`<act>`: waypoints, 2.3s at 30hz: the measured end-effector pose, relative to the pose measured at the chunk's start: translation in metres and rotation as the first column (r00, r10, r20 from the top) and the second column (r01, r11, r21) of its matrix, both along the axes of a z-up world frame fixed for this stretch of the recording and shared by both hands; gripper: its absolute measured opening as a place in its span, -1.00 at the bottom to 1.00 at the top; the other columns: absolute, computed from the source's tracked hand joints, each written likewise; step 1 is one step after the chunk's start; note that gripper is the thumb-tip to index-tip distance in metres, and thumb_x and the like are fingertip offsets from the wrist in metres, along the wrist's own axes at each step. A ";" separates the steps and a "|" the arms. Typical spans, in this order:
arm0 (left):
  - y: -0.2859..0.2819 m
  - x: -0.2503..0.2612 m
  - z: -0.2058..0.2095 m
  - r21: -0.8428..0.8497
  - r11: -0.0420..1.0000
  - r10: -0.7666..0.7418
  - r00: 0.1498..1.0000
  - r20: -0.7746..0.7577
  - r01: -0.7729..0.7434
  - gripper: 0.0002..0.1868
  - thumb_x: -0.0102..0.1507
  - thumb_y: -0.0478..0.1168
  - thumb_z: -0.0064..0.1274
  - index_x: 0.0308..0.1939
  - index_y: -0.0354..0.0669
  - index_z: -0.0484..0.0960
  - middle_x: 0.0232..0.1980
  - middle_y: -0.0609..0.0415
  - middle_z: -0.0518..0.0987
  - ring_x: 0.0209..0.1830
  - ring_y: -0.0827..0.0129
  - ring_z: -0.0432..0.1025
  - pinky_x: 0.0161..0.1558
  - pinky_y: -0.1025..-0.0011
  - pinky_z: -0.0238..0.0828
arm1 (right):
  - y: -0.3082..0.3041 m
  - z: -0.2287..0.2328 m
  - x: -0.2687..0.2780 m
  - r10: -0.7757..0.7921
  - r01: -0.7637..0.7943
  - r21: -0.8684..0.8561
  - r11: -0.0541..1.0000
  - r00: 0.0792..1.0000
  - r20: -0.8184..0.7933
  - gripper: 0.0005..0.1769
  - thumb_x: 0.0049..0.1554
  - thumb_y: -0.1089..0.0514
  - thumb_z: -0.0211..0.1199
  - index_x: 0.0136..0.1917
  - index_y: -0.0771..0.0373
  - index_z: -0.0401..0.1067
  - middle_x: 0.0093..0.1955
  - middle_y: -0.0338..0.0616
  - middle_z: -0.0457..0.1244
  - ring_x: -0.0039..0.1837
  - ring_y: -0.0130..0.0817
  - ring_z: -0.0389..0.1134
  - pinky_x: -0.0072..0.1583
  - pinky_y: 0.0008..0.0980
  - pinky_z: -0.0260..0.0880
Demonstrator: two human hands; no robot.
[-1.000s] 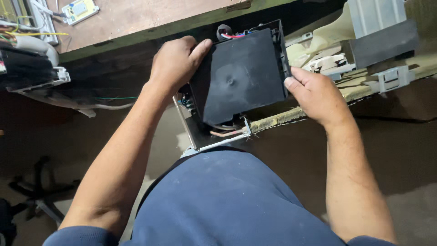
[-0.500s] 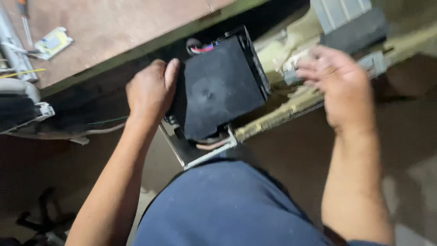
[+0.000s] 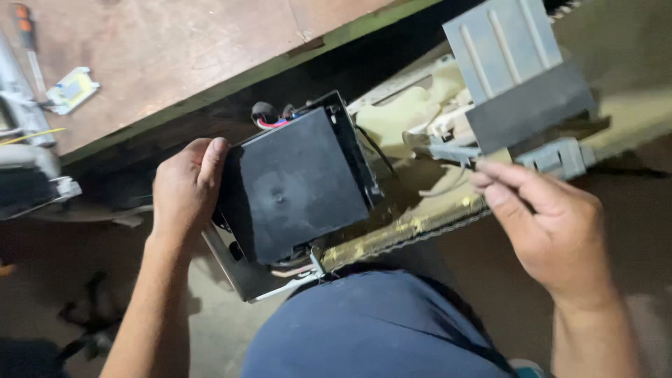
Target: The person removes a black plastic cover from a white electronic device, then disconnects and reconnects several internal wires. They lift the device to inspect the wiring and components before placing it back on the workbench.
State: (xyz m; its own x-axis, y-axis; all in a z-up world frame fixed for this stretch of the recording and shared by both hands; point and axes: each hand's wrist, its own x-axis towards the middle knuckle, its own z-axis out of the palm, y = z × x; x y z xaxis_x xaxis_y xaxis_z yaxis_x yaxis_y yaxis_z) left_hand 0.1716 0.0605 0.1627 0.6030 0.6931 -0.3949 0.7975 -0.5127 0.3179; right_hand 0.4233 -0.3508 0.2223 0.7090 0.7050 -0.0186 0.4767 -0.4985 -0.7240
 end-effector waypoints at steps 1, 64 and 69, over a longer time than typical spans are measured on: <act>-0.004 0.007 0.007 0.008 1.000 -0.004 1.000 -0.021 0.004 -0.32 0.73 0.34 -0.25 -0.18 -0.06 0.61 -0.37 -0.16 0.51 -0.28 -0.17 0.37 -0.15 0.00 0.25 | -0.002 -0.003 0.010 -0.004 0.004 0.008 1.000 1.000 -0.021 -0.72 0.51 0.30 0.38 0.41 0.44 0.72 0.23 -0.02 0.60 0.27 -0.25 0.63 0.41 -0.23 0.56; 0.043 0.173 0.054 -0.746 0.627 0.127 0.915 0.383 0.225 -0.54 0.49 0.21 0.16 -0.21 -0.10 0.68 -0.13 -0.10 0.80 -0.03 0.26 0.73 0.09 0.33 0.75 | 0.167 -0.025 0.048 0.356 -0.746 -0.518 0.418 0.659 -0.662 -0.38 0.62 -0.02 0.05 0.79 0.16 -0.05 -0.07 -0.04 0.44 -0.21 -0.24 0.48 -0.21 -0.27 0.56; 0.058 0.173 0.046 -0.760 0.645 0.217 0.935 0.279 0.077 -0.78 0.31 0.00 0.16 -0.28 -0.04 0.69 -0.15 -0.06 0.82 -0.09 0.33 0.77 -0.01 0.41 0.79 | 0.195 -0.024 0.043 0.243 -0.654 -0.545 0.524 0.728 -0.640 0.06 0.62 -0.13 0.00 1.07 0.11 -0.55 0.31 0.24 0.45 -0.03 -0.04 0.53 0.02 -0.01 0.61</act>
State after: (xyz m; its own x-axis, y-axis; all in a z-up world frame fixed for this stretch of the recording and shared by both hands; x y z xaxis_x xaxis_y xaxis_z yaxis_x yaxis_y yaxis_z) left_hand 0.3450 0.1181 0.2083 0.7534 0.2894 -0.5904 0.5970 0.0752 0.7987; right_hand 0.4661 -0.1554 0.1987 0.0514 0.5269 -0.8483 0.5261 -0.7363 -0.4255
